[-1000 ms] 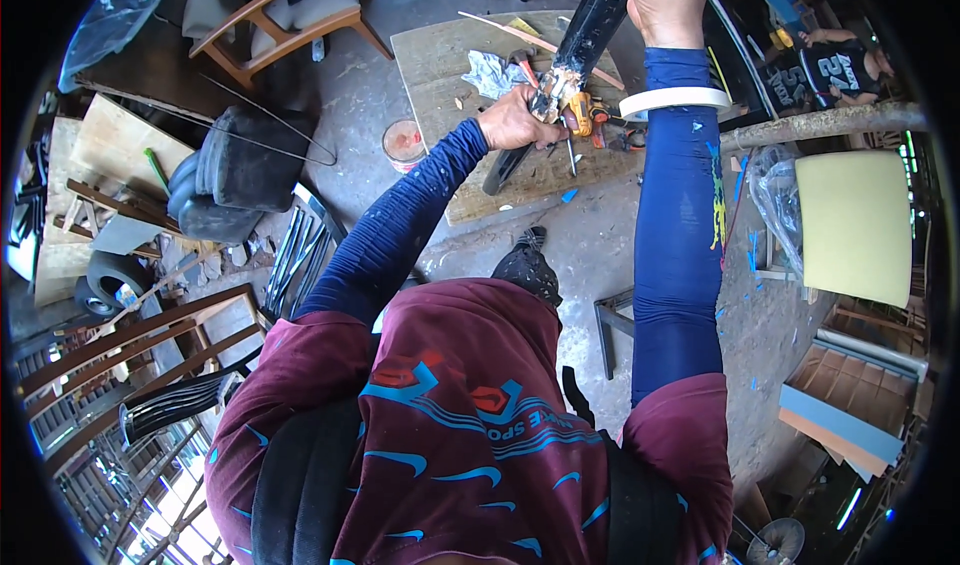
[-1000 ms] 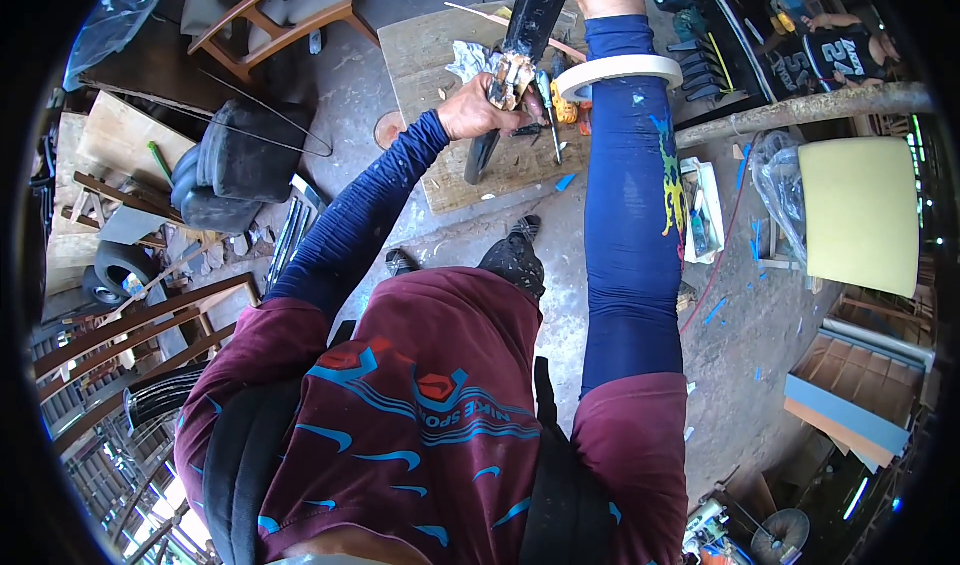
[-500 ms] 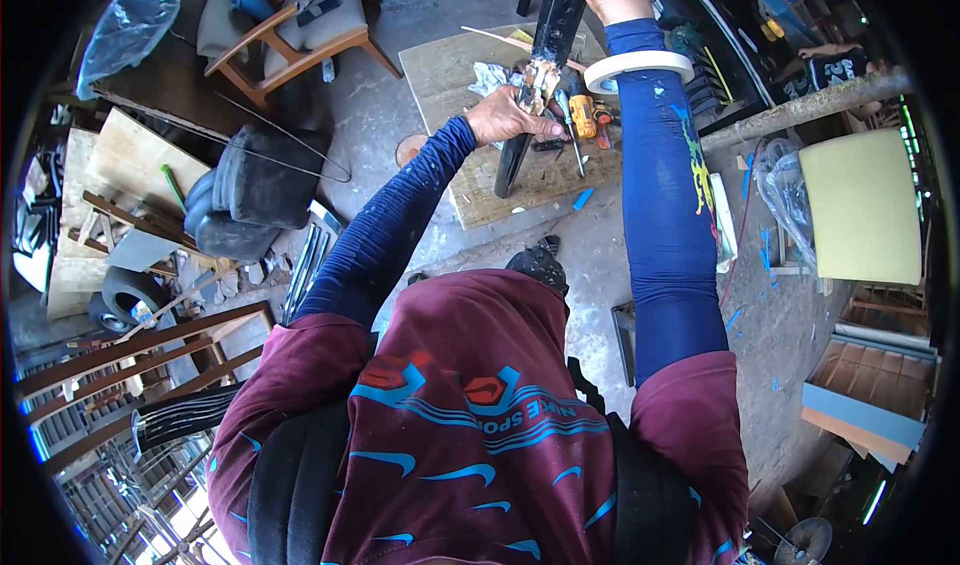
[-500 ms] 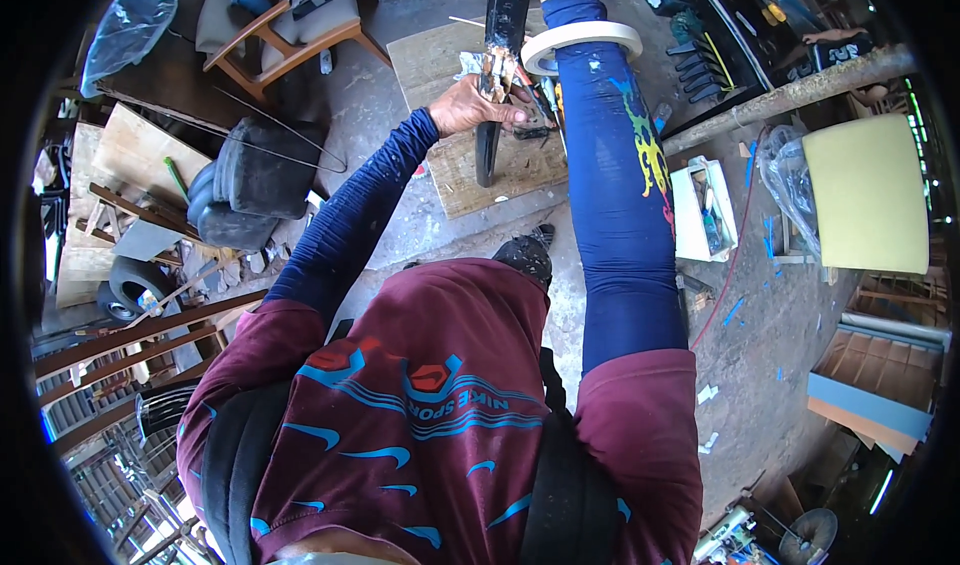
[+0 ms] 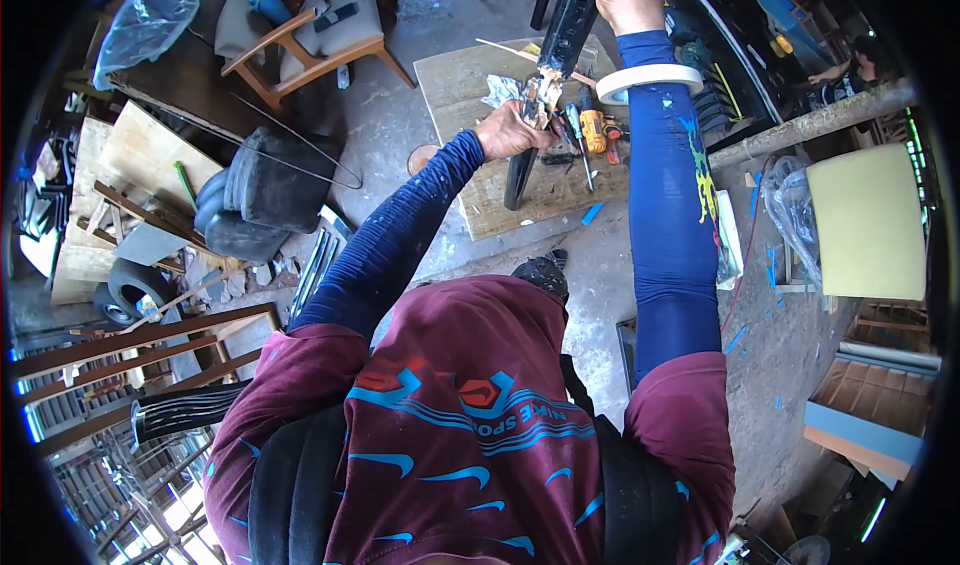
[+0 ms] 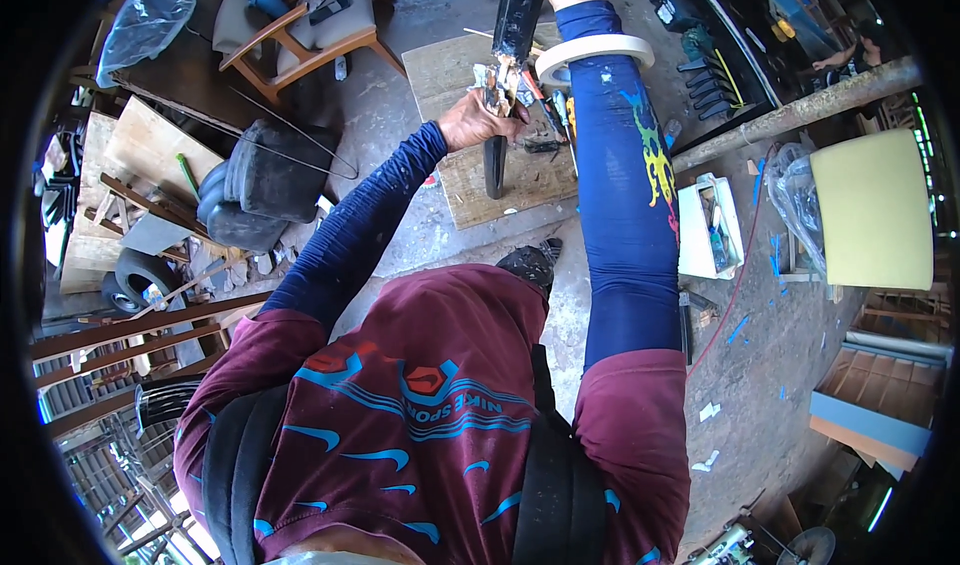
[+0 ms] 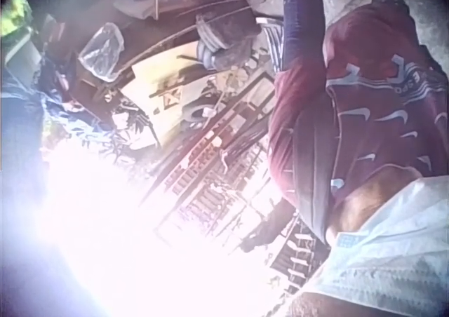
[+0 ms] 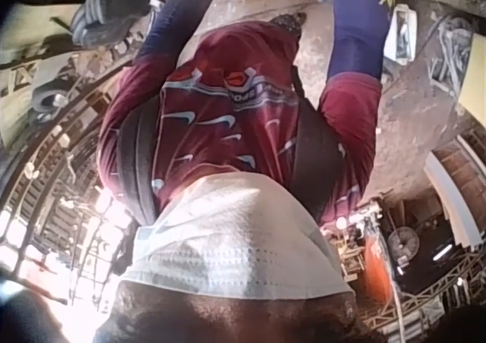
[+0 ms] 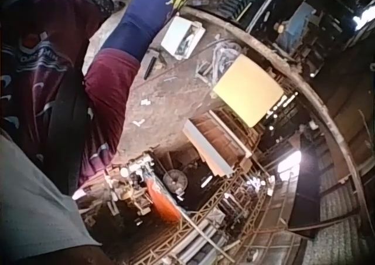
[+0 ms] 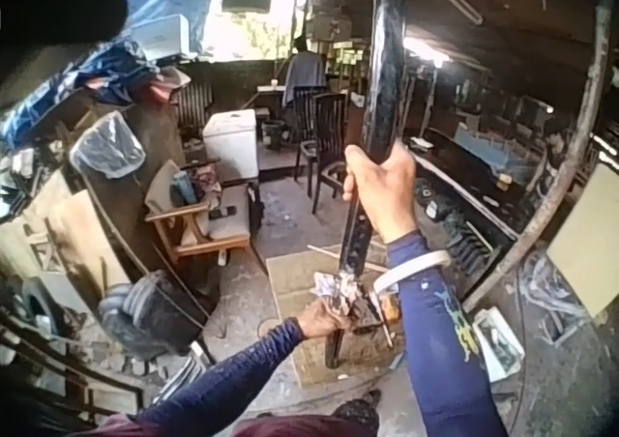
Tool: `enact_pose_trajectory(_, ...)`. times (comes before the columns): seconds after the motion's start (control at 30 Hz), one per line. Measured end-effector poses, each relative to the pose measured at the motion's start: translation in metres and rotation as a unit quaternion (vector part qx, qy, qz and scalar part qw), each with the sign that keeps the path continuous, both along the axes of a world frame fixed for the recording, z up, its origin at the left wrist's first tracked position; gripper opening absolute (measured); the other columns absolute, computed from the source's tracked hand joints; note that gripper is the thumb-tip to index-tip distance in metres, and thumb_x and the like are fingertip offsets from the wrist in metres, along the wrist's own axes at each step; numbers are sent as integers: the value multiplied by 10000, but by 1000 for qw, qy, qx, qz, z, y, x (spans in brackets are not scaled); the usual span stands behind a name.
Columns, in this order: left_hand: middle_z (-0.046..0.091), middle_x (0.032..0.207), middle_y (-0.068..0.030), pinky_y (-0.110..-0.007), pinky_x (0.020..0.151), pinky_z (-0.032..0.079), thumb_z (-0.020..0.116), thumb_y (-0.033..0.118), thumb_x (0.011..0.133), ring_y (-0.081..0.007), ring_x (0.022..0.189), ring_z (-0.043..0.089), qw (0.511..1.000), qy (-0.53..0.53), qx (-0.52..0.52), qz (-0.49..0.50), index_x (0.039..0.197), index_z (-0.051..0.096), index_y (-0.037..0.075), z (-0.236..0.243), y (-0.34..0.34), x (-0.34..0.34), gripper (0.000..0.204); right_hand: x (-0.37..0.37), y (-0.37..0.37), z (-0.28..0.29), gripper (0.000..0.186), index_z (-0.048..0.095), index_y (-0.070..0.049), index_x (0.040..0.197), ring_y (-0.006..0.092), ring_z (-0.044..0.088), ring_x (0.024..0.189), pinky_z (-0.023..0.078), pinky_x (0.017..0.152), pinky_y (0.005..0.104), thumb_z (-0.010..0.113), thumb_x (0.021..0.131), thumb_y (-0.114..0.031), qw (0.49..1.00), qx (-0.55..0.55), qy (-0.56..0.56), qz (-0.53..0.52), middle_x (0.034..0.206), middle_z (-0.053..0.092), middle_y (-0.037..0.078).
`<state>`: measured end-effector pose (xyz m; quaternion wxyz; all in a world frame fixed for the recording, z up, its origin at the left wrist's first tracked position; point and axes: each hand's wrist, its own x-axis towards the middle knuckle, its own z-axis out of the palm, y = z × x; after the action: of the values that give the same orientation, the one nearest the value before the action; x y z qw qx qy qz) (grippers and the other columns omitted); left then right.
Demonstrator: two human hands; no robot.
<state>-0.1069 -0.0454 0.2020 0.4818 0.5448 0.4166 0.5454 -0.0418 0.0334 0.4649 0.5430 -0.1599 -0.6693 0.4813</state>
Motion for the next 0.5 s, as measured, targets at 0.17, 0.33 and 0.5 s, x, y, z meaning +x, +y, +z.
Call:
enact_pose_trajectory(0.17,736,913,-57,-295,709,562,746,-79,747,-123,834,661,1000,-7,-5,1,999,706,-11,-6,4,0,263,3,-10,-15,157,592,19,903,131,600,497,491,451,280,690,931,-100,995,66,29,63,687,626,54)
enact_pose_trajectory(0.33,736,935,-50,-284,697,547,715,-45,773,-111,837,646,998,-68,-5,-12,1002,711,2,-4,7,0,234,1,5,-22,131,590,1,971,122,594,506,489,459,281,688,942,-80,996,54,10,72,725,627,40)
enact_pose_trajectory(0.5,739,881,-46,-269,669,533,691,1,810,-105,768,646,997,69,17,10,1006,728,1,-4,10,-1,200,3,6,-18,149,578,-12,944,125,601,512,497,465,280,698,943,-101,997,52,-9,50,703,619,34)
